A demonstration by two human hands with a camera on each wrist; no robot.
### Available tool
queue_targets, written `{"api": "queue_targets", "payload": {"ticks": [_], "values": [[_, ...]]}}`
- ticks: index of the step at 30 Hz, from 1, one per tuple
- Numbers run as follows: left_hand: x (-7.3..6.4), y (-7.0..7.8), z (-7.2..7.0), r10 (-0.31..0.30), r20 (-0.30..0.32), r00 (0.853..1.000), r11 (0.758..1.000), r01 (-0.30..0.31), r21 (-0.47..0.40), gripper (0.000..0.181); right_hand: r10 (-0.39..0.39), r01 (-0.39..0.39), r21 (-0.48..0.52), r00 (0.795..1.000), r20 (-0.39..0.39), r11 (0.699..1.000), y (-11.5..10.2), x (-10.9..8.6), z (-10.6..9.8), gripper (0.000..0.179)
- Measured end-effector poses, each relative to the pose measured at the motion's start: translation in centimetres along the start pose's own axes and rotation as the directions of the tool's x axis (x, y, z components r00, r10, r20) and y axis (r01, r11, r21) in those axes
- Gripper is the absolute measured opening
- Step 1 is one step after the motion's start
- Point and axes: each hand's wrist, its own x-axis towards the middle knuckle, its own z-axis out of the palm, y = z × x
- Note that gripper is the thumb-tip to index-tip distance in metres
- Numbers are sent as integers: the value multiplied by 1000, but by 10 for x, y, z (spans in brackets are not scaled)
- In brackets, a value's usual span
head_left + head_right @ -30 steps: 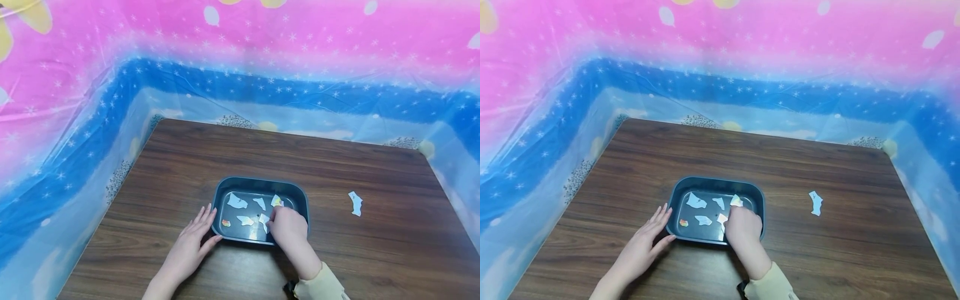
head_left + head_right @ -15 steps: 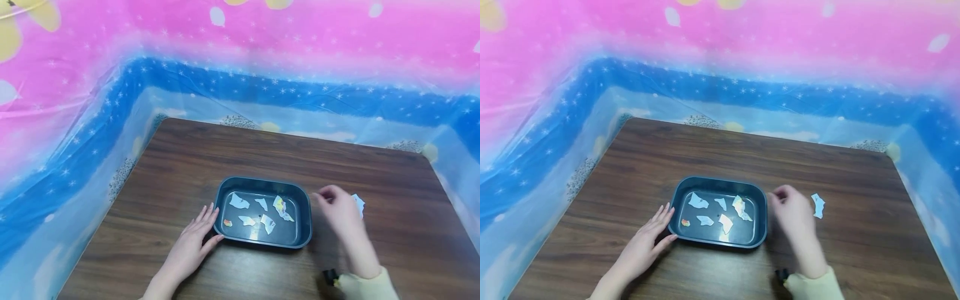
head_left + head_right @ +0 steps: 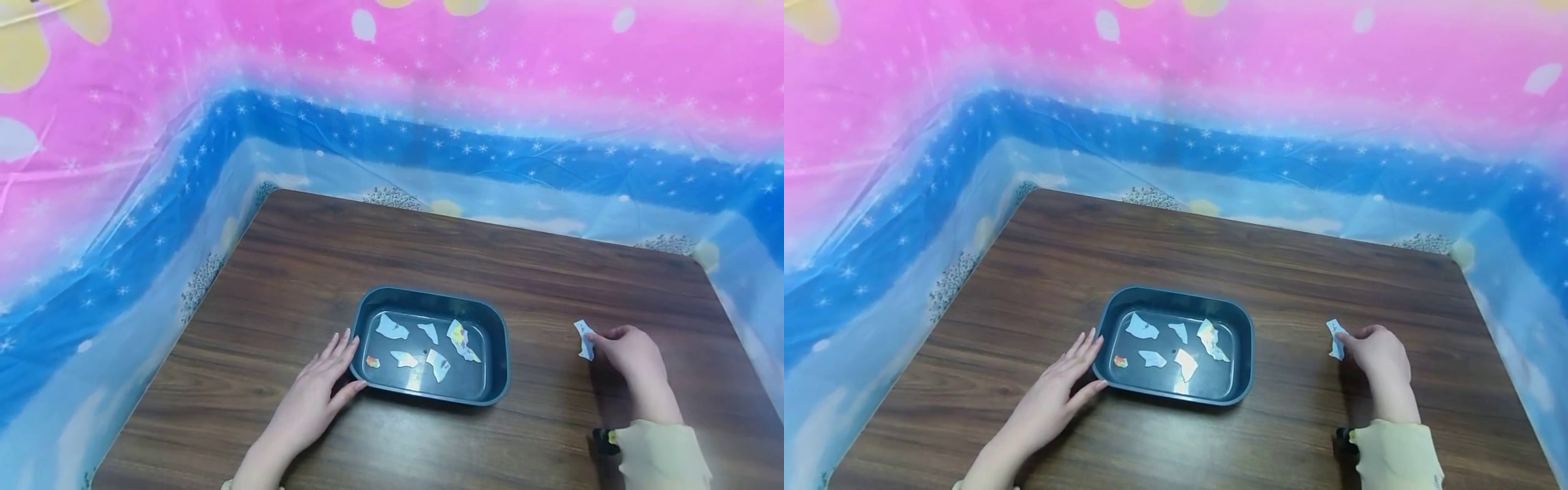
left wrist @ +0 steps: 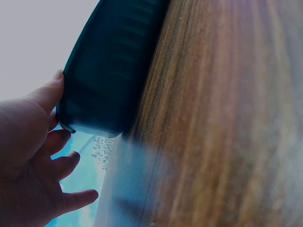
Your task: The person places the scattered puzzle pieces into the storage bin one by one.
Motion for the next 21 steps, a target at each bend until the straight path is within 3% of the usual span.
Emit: {"api": "queue_targets", "payload": {"ticks": [3, 11, 17, 21], "values": [[0, 1, -1, -5, 3, 1000, 1000, 5, -1, 70, -28, 28, -24, 1000, 8, 999, -32, -24, -11, 68], [-1, 2, -1, -16, 7, 1000, 1000, 16, -5, 70, -75, 75, 15, 996, 41, 997, -43, -19, -8, 47], [0, 2, -1, -20, 12, 1000, 1000, 20, -5, 69, -132, 133, 50, 991, -14, 990, -52, -22, -5, 37], [0, 3, -1, -14, 6, 1000, 1000, 14, -5, 70, -153, 160, 68, 984, -96, 985, -65, -31, -7, 31]]}}
